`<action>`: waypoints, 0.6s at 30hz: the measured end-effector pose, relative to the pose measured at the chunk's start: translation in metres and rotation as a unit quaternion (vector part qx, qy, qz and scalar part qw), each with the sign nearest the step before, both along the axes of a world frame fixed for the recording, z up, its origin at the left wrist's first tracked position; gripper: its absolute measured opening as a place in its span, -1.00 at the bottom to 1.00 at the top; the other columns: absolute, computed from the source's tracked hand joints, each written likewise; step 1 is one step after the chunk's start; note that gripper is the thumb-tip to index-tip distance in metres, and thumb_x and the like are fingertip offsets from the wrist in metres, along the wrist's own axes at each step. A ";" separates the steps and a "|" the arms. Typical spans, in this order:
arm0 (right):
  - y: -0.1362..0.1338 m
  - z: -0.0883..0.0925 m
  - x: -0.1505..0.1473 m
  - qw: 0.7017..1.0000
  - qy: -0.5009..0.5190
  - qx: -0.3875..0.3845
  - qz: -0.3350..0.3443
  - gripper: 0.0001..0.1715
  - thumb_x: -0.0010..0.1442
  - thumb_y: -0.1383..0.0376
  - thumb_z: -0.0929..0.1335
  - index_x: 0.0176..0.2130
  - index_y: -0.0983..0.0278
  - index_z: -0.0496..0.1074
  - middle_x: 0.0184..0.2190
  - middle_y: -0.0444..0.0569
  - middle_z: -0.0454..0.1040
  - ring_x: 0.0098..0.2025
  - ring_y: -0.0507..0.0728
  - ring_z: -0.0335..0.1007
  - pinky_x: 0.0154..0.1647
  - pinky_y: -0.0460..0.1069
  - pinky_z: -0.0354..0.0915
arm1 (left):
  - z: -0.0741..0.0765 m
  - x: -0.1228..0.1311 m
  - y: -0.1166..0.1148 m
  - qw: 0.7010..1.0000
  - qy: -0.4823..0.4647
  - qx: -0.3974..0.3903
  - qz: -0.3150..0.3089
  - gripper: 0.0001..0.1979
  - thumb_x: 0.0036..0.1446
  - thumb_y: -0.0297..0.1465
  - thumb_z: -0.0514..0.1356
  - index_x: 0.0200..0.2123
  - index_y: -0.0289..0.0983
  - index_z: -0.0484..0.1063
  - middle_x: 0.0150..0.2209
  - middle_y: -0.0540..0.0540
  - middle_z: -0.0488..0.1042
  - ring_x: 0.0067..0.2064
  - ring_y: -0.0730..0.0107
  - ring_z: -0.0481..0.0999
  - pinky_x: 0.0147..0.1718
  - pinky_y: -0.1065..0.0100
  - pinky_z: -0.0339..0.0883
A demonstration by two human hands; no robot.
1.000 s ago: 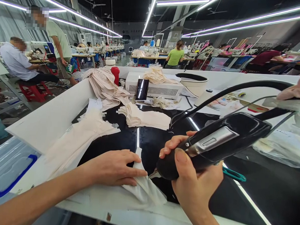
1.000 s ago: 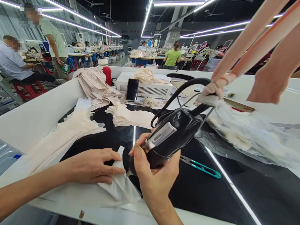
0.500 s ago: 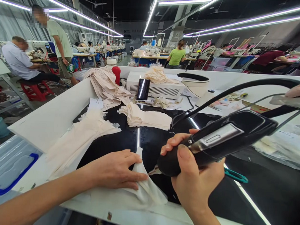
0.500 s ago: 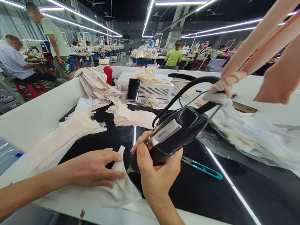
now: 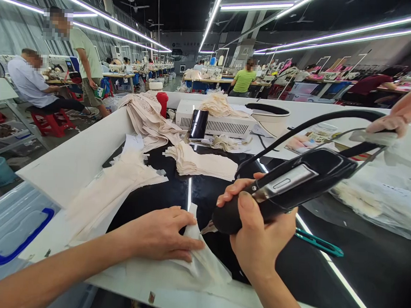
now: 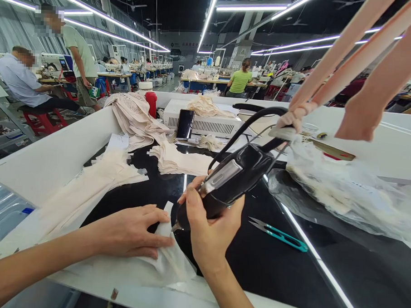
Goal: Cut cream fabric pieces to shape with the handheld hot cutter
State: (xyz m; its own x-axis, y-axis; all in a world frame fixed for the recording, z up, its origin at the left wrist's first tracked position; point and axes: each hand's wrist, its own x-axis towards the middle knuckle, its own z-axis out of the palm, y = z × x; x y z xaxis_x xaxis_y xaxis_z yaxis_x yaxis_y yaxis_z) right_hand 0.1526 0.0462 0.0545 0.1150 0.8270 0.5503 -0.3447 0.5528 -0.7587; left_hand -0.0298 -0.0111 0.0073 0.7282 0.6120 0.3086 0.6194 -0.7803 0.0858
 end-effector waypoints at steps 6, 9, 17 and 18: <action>0.004 -0.001 -0.004 1.000 -0.017 -0.006 -0.002 -0.70 0.21 0.24 0.53 -0.13 0.14 0.39 -0.39 -0.24 0.52 -0.48 0.05 0.45 -0.46 0.00 0.44 | -0.004 0.000 0.000 1.000 -0.018 -0.002 0.001 -0.67 0.42 -0.13 0.21 0.14 -0.12 0.51 0.07 -0.24 0.42 -0.03 0.16 0.49 0.10 0.17 0.43; 0.007 0.000 -0.006 1.000 -0.011 -0.007 -0.010 -0.68 0.20 0.23 0.53 -0.11 0.14 0.39 -0.39 -0.25 0.51 -0.48 0.04 0.44 -0.45 0.01 0.44 | -0.005 0.000 0.000 1.000 -0.024 0.000 0.002 -0.67 0.43 -0.12 0.19 0.14 -0.11 0.52 0.08 -0.25 0.42 -0.03 0.15 0.49 0.11 0.15 0.44; 0.012 -0.001 -0.010 1.000 -0.009 -0.010 -0.012 -0.68 0.17 0.22 0.53 -0.17 0.15 0.37 -0.40 -0.25 0.52 -0.50 0.03 0.45 -0.47 -0.01 0.46 | -0.004 0.000 -0.002 1.000 -0.023 0.005 0.005 -0.67 0.42 -0.14 0.22 0.14 -0.13 0.53 0.09 -0.27 0.43 -0.02 0.13 0.50 0.12 0.11 0.45; 0.012 -0.001 -0.010 1.000 -0.012 -0.011 -0.013 -0.68 0.18 0.23 0.53 -0.17 0.15 0.36 -0.40 -0.24 0.52 -0.50 0.03 0.45 -0.47 0.00 0.46 | -0.004 0.000 -0.002 1.000 -0.023 0.005 0.005 -0.66 0.42 -0.14 0.21 0.14 -0.12 0.53 0.09 -0.27 0.43 -0.03 0.13 0.50 0.12 0.11 0.45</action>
State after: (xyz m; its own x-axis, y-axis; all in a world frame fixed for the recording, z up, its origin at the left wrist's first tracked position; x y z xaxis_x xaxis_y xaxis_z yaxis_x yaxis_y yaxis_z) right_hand 0.1424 0.0587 0.0531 0.1232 0.8356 0.5353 -0.3121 0.5447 -0.7784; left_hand -0.0298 -0.0127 0.0033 0.7070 0.6160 0.3475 0.6229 -0.7750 0.1065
